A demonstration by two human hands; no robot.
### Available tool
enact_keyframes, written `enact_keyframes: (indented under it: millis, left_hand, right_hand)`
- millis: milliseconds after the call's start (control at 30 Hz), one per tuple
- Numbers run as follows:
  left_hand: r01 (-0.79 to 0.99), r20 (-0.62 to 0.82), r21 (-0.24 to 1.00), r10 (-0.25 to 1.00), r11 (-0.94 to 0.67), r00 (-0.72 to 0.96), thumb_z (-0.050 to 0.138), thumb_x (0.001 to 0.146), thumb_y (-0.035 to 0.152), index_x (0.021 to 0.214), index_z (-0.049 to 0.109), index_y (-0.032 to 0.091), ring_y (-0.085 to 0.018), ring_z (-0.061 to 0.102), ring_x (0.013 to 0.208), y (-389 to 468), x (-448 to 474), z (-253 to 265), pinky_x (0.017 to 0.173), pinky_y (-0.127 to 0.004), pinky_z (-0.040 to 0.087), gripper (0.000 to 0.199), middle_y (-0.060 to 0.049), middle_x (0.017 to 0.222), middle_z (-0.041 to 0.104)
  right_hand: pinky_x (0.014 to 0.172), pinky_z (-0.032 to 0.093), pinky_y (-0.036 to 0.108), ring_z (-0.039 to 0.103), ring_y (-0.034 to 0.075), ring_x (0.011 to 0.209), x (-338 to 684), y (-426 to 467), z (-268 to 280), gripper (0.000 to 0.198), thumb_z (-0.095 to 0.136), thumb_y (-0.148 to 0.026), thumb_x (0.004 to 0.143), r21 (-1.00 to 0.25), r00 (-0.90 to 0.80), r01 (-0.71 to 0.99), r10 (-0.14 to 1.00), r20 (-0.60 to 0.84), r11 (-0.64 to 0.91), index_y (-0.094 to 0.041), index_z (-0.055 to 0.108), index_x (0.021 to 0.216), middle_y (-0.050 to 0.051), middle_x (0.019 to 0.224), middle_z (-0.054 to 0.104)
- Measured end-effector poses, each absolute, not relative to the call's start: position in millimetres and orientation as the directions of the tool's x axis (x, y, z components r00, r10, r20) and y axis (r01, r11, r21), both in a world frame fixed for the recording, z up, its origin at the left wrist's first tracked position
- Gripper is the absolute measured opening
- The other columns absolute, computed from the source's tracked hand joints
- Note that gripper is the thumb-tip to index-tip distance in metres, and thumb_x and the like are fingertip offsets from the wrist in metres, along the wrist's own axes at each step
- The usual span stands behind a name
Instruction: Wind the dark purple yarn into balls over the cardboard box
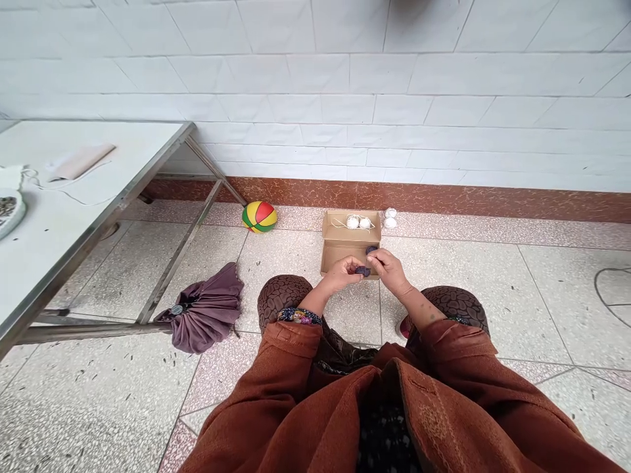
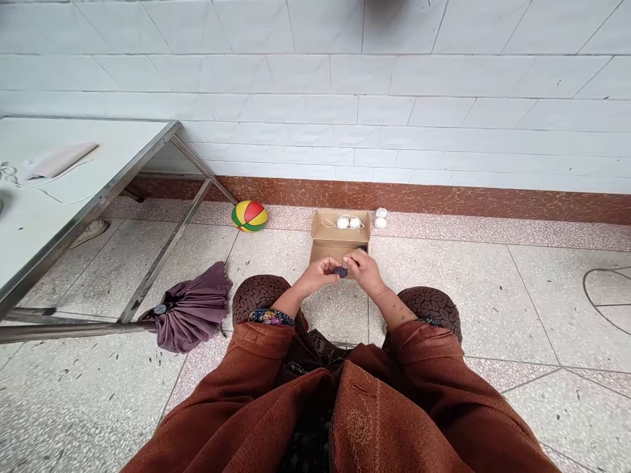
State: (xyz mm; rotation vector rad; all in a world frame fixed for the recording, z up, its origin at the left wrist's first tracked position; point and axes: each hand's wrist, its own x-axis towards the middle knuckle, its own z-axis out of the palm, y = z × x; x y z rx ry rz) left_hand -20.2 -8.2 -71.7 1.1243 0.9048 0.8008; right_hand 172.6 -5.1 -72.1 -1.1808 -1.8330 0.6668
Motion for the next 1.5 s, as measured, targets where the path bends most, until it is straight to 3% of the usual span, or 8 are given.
enact_keyframes:
  millis: [100, 200, 467, 700, 900, 1133, 1333, 1500]
  left_hand:
    - [-0.229, -0.143, 0.935, 0.879, 0.27, 0.454, 0.088, 0.058, 0.024, 0.1, 0.063, 0.017, -0.012, 0.061, 0.077, -9.5, -18.9, -69.0, 0.074, -0.026, 0.044, 0.05, -0.002, 0.089, 0.069]
    - [-0.305, -0.15, 0.916, 0.927, 0.262, 0.345, 0.089, 0.058, 0.027, 0.099, 0.062, 0.018, -0.012, 0.062, 0.08, -7.1, -18.4, -71.4, 0.077, -0.027, 0.045, 0.05, -0.002, 0.09, 0.07]
    - [-0.157, -0.172, 0.97, 0.981, 0.183, 0.085, 0.084, 0.057, 0.024, 0.084, 0.06, 0.018, -0.013, 0.061, 0.074, 1.6, -19.9, -81.3, 0.077, -0.029, 0.046, 0.037, 0.0, 0.081, 0.067]
    - [0.025, -0.132, 0.991, 0.98, 0.129, 0.149, 0.079, 0.058, 0.016, 0.082, 0.058, 0.017, -0.009, 0.053, 0.064, -1.1, -17.6, -78.4, 0.065, -0.024, 0.039, 0.031, 0.004, 0.071, 0.061]
    - [-0.124, -0.148, 0.968, 0.899, 0.216, 0.413, 0.081, 0.06, 0.022, 0.088, 0.056, 0.017, -0.009, 0.055, 0.067, -8.4, -18.6, -72.5, 0.066, -0.024, 0.039, 0.037, 0.002, 0.078, 0.065]
    - [-0.263, -0.174, 0.936, 0.958, 0.233, 0.23, 0.085, 0.059, 0.028, 0.089, 0.058, 0.018, -0.011, 0.059, 0.077, -6.9, -18.8, -68.5, 0.08, -0.028, 0.044, 0.042, 0.001, 0.085, 0.067]
    - [-0.199, -0.186, 0.96, 0.979, 0.199, 0.085, 0.088, 0.055, 0.033, 0.084, 0.057, 0.019, -0.012, 0.058, 0.073, 0.2, -17.5, -76.8, 0.075, -0.028, 0.045, 0.045, 0.002, 0.079, 0.066]
    - [-0.083, -0.189, 0.976, 0.974, 0.2, 0.126, 0.086, 0.057, 0.029, 0.082, 0.057, 0.018, -0.011, 0.056, 0.067, -1.1, -17.0, -76.0, 0.068, -0.026, 0.042, 0.04, 0.003, 0.074, 0.065]
  right_hand:
    - [0.076, 0.05, 0.033, 0.062, 0.02, 0.078, 171.2, -2.8, -82.6, 0.026, 0.05, -0.036, 0.099, -0.819, -0.148, 0.481, 0.95, 0.277, 0.313, -0.022, 0.066, 0.085, 0.004, 0.081, 0.066]
    - [0.072, 0.05, 0.032, 0.062, 0.02, 0.075, 166.1, -6.3, -93.3, 0.022, 0.052, -0.033, 0.096, -0.822, -0.216, 0.501, 0.959, 0.186, 0.272, -0.022, 0.066, 0.083, 0.003, 0.078, 0.067]
    - [0.081, 0.051, 0.032, 0.065, 0.02, 0.083, 157.8, -17.5, -86.2, 0.025, 0.05, -0.033, 0.099, -0.788, -0.445, 0.446, 0.869, 0.217, 0.425, -0.024, 0.068, 0.085, 0.004, 0.085, 0.069]
    - [0.077, 0.051, 0.033, 0.063, 0.021, 0.081, 168.3, -12.3, -72.8, 0.02, 0.055, -0.034, 0.098, -0.775, -0.346, 0.43, 0.878, 0.331, 0.463, -0.023, 0.068, 0.088, 0.005, 0.084, 0.068]
    - [0.076, 0.05, 0.033, 0.062, 0.021, 0.08, 171.8, -3.8, -81.2, 0.019, 0.054, -0.032, 0.097, -0.779, -0.225, 0.479, 0.914, 0.337, 0.405, -0.023, 0.067, 0.086, 0.005, 0.082, 0.067]
    - [0.078, 0.051, 0.033, 0.064, 0.022, 0.084, 164.5, -8.8, -92.5, 0.017, 0.051, -0.027, 0.096, -0.775, -0.3, 0.523, 0.927, 0.224, 0.356, -0.022, 0.065, 0.087, 0.006, 0.086, 0.068]
    - [0.081, 0.051, 0.033, 0.064, 0.02, 0.084, 159.7, -16.8, -82.0, 0.018, 0.052, -0.03, 0.098, -0.758, -0.43, 0.477, 0.87, 0.24, 0.444, -0.024, 0.067, 0.091, 0.005, 0.088, 0.068]
    - [0.075, 0.051, 0.033, 0.062, 0.02, 0.078, 165.2, -16.0, -72.3, 0.018, 0.054, -0.031, 0.097, -0.752, -0.387, 0.472, 0.875, 0.292, 0.46, -0.023, 0.069, 0.092, 0.005, 0.085, 0.066]
